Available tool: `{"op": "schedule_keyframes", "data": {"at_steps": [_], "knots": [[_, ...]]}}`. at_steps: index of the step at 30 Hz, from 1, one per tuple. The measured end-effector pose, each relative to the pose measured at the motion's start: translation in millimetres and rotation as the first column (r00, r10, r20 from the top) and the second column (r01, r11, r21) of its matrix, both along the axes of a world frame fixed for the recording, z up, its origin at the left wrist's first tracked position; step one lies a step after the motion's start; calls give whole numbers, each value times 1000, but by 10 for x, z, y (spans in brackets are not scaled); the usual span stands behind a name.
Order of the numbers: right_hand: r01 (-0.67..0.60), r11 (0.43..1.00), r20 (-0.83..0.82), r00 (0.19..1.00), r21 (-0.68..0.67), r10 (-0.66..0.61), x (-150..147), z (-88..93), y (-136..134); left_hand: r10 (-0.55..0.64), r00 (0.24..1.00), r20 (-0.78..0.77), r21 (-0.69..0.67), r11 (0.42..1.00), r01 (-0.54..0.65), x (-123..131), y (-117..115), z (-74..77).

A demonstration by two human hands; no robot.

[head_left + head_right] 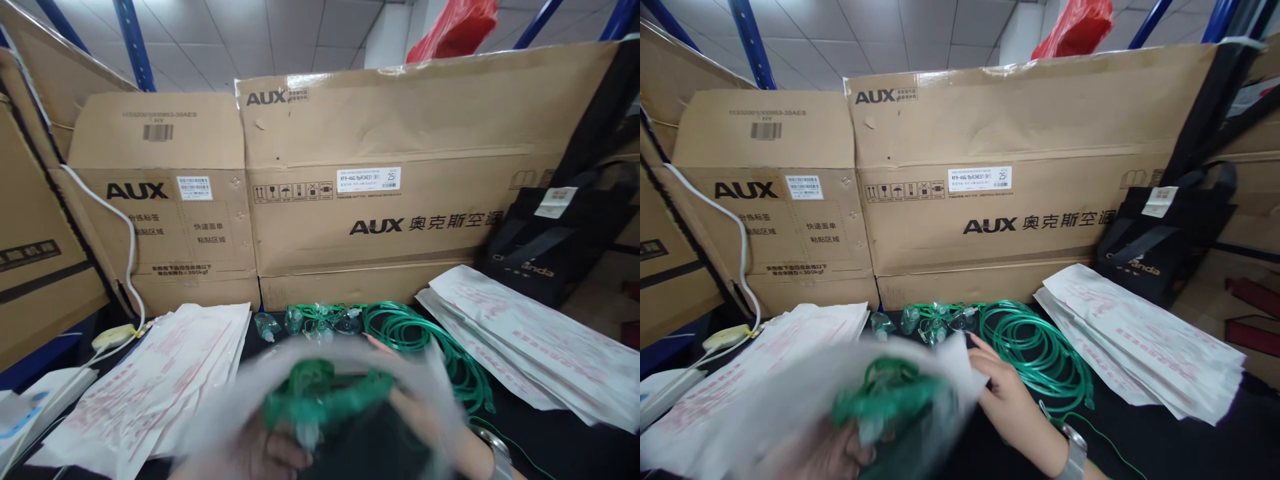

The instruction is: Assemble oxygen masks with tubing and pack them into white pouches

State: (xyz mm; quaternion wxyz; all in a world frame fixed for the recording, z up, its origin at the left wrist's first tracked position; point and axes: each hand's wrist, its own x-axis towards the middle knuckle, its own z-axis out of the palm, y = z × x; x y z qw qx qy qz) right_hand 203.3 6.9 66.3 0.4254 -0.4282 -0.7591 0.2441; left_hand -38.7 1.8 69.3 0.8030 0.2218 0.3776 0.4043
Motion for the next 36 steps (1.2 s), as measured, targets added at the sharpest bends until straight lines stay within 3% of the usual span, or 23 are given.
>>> {"op": "schedule_keyframes", "data": {"at_steps": [2,3,5,7,8,10,12,14,19,27,33,36], "knots": [[61,982,-114,990,-179,-82,-15,-13,-17,40,999,-15,84,996,-38,-39,36,45],[72,959,-176,977,-274,-124,-22,-24,-28,135,991,-24,168,977,-129,-71,59,63],[-7,896,-296,945,-444,-139,-38,-43,-53,386,922,-31,371,861,-347,-138,106,88],[-156,821,-415,904,-550,-106,-66,-55,-79,505,862,-42,503,756,-418,-178,137,95],[-229,782,-462,883,-579,-84,-87,-60,-92,490,870,-50,522,756,-395,-183,138,93],[-329,723,-517,855,-607,-45,-142,-77,-116,373,926,-54,467,829,-307,-167,109,87],[-361,691,-512,859,-626,-16,-197,-102,-127,266,964,-20,342,908,-244,-132,54,83],[-348,675,-472,882,-650,0,-231,-126,-123,250,968,-3,251,938,-241,-95,5,84],[-315,667,-365,928,-675,69,-219,-121,-82,248,961,-125,255,944,-210,-1,17,41],[-373,680,-442,893,-632,79,-212,-130,-74,137,947,-292,286,957,-51,88,62,-170],[-445,612,-538,842,-653,38,-234,-222,-77,205,909,-362,256,960,-115,105,77,-143],[-491,590,-588,808,-642,33,-227,-227,-75,215,921,-324,211,966,-151,110,75,-103]]}}
